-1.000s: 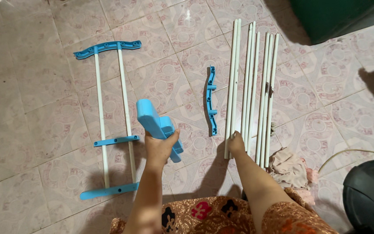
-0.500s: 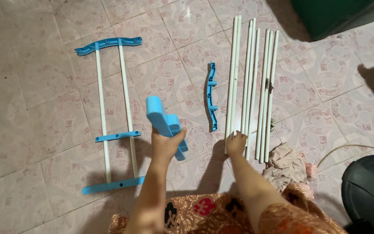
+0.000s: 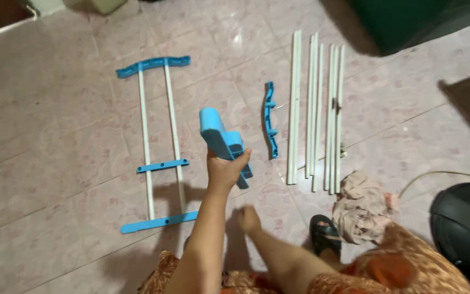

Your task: The person assembles a collapsible clothes drying rack by inserting white poles into blue plastic connectors and joining sections together. The person repeatedly connects and disconnects parts to form the frame, then reassembles them into a larger structure.

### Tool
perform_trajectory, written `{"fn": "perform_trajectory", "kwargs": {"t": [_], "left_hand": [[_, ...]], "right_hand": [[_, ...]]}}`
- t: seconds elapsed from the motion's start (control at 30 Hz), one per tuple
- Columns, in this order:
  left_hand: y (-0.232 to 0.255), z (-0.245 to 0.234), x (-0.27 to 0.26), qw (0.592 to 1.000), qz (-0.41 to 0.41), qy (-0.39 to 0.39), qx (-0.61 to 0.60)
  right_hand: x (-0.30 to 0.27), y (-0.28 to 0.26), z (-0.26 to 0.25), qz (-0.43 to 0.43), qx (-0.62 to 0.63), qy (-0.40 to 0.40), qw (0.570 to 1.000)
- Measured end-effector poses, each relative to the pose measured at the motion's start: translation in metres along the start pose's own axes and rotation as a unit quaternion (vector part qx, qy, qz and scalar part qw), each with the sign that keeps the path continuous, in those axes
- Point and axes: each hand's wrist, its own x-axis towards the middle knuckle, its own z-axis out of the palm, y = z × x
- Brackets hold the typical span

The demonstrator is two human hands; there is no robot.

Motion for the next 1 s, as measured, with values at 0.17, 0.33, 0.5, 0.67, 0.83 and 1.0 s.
{"fn": "perform_trajectory", "kwargs": {"t": [0.17, 0.33, 0.5, 0.67, 0.83, 1.0], "left_hand": [[0.024, 0.003, -0.003, 0.994, 0.074, -0.005, -0.075], [0.036, -0.007, -0.003, 0.978, 0.135, -0.018, -0.157], [0.040, -0.011, -0.018, 0.980, 0.146, 0.033, -0.132], [0.045, -0.012, -0.043, 0.985, 0.139, 0.016, -0.099], [0.046, -0.018, -0.061, 0.989, 0.114, -0.031, -0.088], [0.030, -0.020, -0.070, 0.978, 0.039, -0.087, -0.184]], "right_hand": [[0.171, 0.018, -0.059, -0.090, -0.017, -0.203, 0.975], [0.217, 0.011, -0.163, 0.030, -0.283, -0.295, 0.912], [0.172, -0.033, -0.232, 0.101, -0.296, -0.286, 0.906], [0.130, -0.118, -0.257, 0.117, -0.188, -0.229, 0.948], [0.142, -0.201, -0.270, -0.016, -0.077, -0.262, 0.962], [0.115, -0.255, -0.282, -0.086, 0.013, -0.320, 0.943]]}}
